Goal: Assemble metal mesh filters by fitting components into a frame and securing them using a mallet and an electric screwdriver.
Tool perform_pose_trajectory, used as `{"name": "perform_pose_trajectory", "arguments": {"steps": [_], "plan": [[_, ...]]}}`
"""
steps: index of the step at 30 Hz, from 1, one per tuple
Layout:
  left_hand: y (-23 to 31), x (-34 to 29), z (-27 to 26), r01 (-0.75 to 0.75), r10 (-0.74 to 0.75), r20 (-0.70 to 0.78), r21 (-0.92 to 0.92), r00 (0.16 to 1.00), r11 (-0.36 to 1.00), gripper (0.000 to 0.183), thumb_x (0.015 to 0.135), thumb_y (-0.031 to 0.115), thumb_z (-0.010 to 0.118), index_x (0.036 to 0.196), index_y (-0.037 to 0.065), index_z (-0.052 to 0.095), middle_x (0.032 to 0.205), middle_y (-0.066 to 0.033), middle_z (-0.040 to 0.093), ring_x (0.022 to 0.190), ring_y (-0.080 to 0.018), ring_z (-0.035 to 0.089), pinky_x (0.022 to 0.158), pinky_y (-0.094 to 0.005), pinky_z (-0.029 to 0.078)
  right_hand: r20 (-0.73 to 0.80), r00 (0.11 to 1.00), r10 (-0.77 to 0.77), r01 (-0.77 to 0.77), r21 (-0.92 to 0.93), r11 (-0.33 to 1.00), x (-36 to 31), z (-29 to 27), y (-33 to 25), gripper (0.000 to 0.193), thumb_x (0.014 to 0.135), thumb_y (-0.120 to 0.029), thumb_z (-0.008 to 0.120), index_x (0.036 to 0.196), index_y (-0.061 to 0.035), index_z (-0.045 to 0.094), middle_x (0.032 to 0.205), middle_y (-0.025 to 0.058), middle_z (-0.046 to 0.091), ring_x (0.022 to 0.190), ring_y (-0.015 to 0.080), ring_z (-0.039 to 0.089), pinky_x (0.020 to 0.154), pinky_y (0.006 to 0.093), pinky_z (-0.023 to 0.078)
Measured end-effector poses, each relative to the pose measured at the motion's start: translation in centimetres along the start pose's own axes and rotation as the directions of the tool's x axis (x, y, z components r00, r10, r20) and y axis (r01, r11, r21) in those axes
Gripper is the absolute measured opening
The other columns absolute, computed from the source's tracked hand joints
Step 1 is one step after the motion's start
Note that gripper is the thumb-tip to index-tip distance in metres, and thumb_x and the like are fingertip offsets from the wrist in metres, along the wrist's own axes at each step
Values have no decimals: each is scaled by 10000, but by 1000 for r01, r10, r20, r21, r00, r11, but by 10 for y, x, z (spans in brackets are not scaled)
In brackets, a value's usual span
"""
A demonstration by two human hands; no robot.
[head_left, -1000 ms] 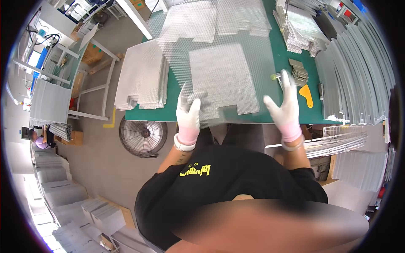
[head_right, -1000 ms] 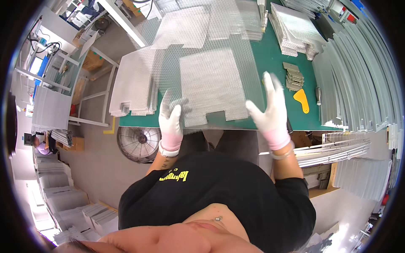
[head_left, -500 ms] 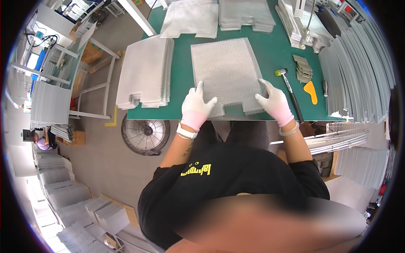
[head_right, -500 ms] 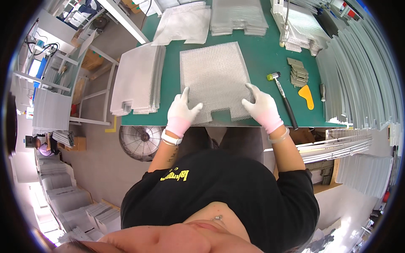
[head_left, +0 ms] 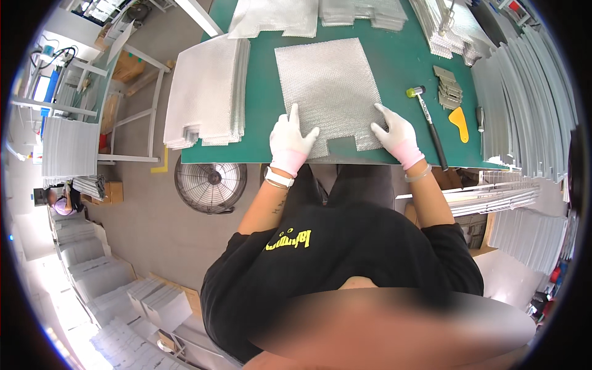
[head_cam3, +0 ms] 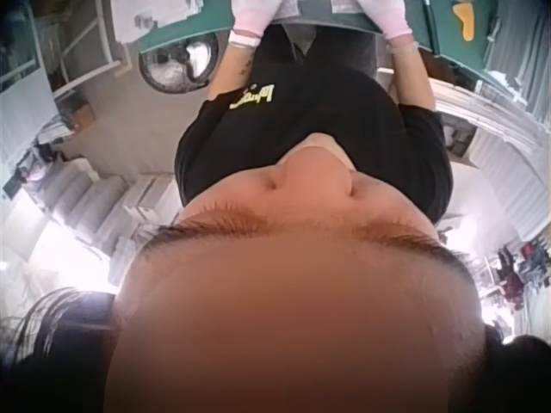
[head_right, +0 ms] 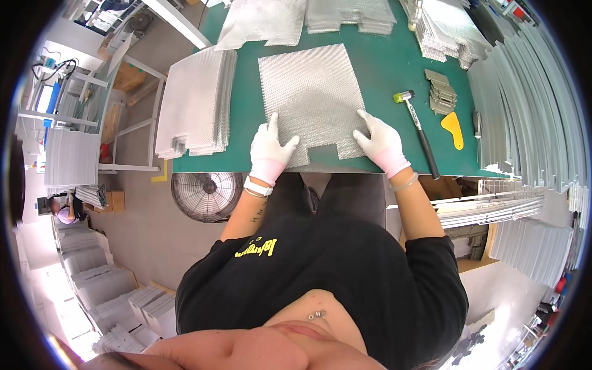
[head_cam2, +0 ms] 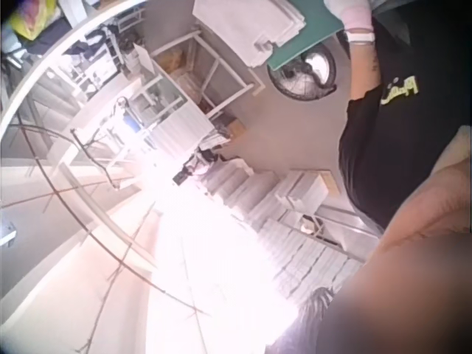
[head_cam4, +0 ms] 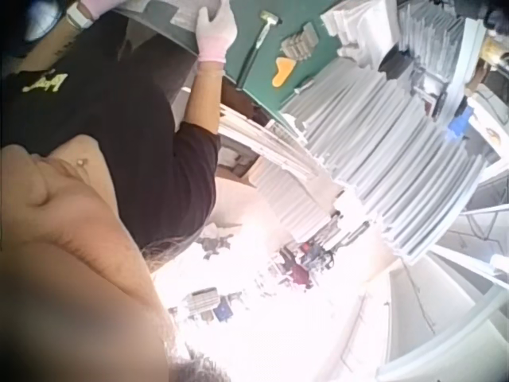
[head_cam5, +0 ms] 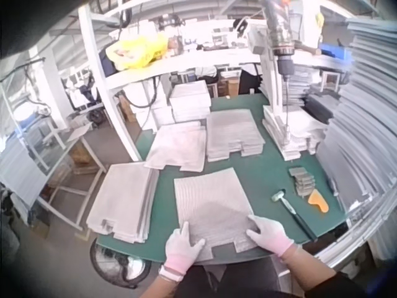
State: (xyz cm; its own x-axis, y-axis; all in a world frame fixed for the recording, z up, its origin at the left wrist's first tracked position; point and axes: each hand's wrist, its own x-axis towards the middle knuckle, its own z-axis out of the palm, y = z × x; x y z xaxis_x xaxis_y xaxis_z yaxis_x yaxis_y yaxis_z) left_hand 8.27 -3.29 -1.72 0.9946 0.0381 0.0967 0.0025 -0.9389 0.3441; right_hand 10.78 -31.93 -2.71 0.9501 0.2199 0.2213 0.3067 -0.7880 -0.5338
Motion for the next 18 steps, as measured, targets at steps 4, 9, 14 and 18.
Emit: {"name": "perform_pose_trajectory", "arguments": {"steps": [4,9,14,18], "plan": [[1,-2,2,-5,6,-35,30,999,1000,819,805,499,729,1432,42,469,1107,-189,572,1033,-348,601,879,-439,515,-9,999,-35,36,45,998,0,1,2,489,876,-263,663,1324,-89,578,1158,179,668,1049,351,644,911,400,516],[4,1,-1,1,-1,-6,78,1000,997,816,798,504,733,1431,55,480,1123,-187,574,1039,-344,603,883,-437,515,0,1000,-28,28,38,999,-1,-3,-2,483,879,-249,658,1325,-85,575,1148,175,665,1036,353,642,909,405,514],[3,0,2,3,-1,-12,118,1000,993,821,799,545,717,1439,84,487,1127,-172,571,1028,-315,607,882,-418,518,68,997,41,-41,6,999,0,-6,-7,477,887,-257,655,1324,-82,579,1127,181,665,1048,352,634,931,409,503],[5,4,-2,-9,8,5,104,1000,995,830,782,552,734,1429,87,502,1130,-177,572,1024,-315,610,886,-417,516,179,972,150,-136,-86,987,7,-16,-10,458,891,-296,649,1306,-113,588,1095,170,671,1027,344,638,916,417,504]]}}
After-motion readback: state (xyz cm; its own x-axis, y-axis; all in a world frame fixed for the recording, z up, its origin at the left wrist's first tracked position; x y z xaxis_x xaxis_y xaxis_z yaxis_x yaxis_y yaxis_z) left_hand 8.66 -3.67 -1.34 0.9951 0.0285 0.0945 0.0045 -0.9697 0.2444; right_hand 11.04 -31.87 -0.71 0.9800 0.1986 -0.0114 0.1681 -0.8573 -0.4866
